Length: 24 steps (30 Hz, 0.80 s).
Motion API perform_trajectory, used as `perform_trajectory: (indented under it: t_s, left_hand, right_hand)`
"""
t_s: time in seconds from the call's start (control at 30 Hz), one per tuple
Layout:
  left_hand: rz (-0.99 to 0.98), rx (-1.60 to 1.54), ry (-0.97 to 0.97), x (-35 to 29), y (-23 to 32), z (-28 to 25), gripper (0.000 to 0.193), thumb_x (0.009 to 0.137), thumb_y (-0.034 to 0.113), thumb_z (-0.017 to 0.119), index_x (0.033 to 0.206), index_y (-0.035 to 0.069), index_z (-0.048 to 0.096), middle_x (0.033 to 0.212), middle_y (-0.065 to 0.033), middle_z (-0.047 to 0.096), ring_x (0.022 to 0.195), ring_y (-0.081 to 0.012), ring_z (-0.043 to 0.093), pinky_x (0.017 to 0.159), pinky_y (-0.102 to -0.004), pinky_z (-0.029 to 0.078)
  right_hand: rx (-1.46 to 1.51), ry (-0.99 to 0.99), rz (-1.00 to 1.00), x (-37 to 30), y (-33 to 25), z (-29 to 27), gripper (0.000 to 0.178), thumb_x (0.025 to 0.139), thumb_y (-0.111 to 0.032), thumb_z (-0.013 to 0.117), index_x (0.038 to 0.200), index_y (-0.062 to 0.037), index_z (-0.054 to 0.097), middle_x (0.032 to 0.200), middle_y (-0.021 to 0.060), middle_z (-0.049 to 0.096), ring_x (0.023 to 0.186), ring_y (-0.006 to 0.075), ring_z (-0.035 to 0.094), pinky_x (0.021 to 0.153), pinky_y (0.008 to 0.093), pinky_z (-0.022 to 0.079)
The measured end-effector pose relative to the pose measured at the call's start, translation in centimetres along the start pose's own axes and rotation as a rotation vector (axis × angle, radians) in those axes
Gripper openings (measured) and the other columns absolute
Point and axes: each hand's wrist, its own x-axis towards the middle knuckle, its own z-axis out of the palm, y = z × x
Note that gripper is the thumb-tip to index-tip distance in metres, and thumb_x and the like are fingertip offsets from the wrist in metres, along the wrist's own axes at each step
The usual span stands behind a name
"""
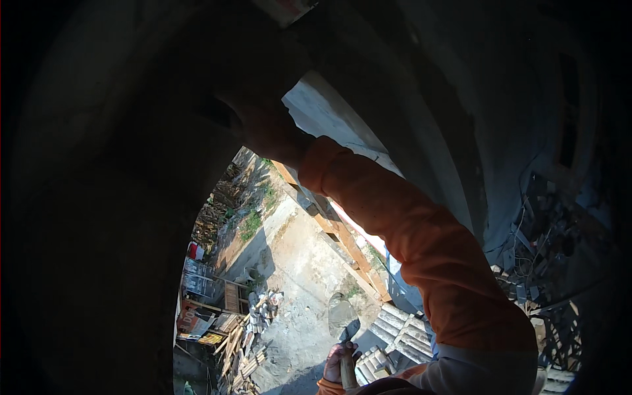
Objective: The person is smoothing the underside and edge of a curved concrete archway using a handheld rectangular block while holding a trowel in the other hand.
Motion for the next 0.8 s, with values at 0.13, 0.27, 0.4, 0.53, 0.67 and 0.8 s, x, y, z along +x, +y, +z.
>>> perform_trajectory:
  t_s: [0.13,0.27,0.4,0.53,0.67,0.8]
  left_hand:
    - [0.023,0.005,-0.043,-0.2,-0.1,0.4,0.012,0.087,0.010,0.053,0.094,0.011,0.062,0.106,-0.0096,0.056,0.110,-0.0265,0.050,0.095,-0.0467,0.044]
    - [0.000,0.041,-0.063,0.1,0.3,1.7,0.012,0.086,0.009,0.053,0.093,0.011,0.063,0.106,-0.0101,0.055,0.111,-0.0267,0.049,0.096,-0.0467,0.043]
    - [-0.017,0.046,-0.026,0.0,0.8,1.9,0.011,0.083,0.008,0.052,0.088,0.010,0.061,0.106,-0.0105,0.055,0.110,-0.0270,0.049,0.096,-0.0466,0.042]
    - [-0.012,0.021,-0.037,0.5,0.7,1.4,0.009,0.084,0.010,0.053,0.090,0.007,0.059,0.108,-0.0116,0.054,0.112,-0.0279,0.049,0.097,-0.0468,0.041]
    - [-0.006,0.048,0.066,1.0,0.9,0.6,0.007,0.084,0.009,0.051,0.086,0.009,0.058,0.106,-0.0108,0.054,0.110,-0.0273,0.049,0.095,-0.0478,0.042]
    - [-0.006,0.084,0.123,1.9,1.5,-1.1,0.007,0.084,0.009,0.051,0.083,0.011,0.057,0.105,-0.0100,0.054,0.108,-0.0276,0.049,0.093,-0.0481,0.043]
  right_hand:
    - [0.046,0.103,-0.043,-5.3,-4.6,-1.9,0.053,0.076,-0.006,0.062,0.127,-0.0090,0.046,0.109,0.0173,0.053,0.103,0.0332,0.052,0.087,0.0416,0.044]
    - [0.389,0.101,0.679,-10.4,4.0,-4.9,0.057,0.076,-0.006,0.060,0.130,-0.0027,0.040,0.107,0.0171,0.054,0.098,0.0269,0.057,0.079,0.0371,0.050]
    - [0.717,0.213,0.728,-9.0,9.2,-3.9,0.040,0.076,0.004,0.052,0.116,0.0010,0.049,0.093,0.0107,0.058,0.091,0.0199,0.059,0.076,0.0322,0.051]
    - [0.945,0.405,0.670,-6.8,11.6,-1.0,0.029,0.077,0.006,0.054,0.105,-0.0005,0.052,0.092,0.0050,0.055,0.089,0.0149,0.055,0.080,0.0297,0.046]
    - [0.979,0.506,0.606,-6.2,12.2,0.7,0.031,0.079,0.005,0.055,0.109,-0.0008,0.050,0.098,0.0064,0.054,0.092,0.0159,0.054,0.081,0.0304,0.047]
    - [0.857,0.457,0.505,-7.0,13.1,1.2,0.037,0.080,0.006,0.053,0.115,-0.0003,0.045,0.108,0.0088,0.051,0.099,0.0171,0.052,0.086,0.0317,0.045]
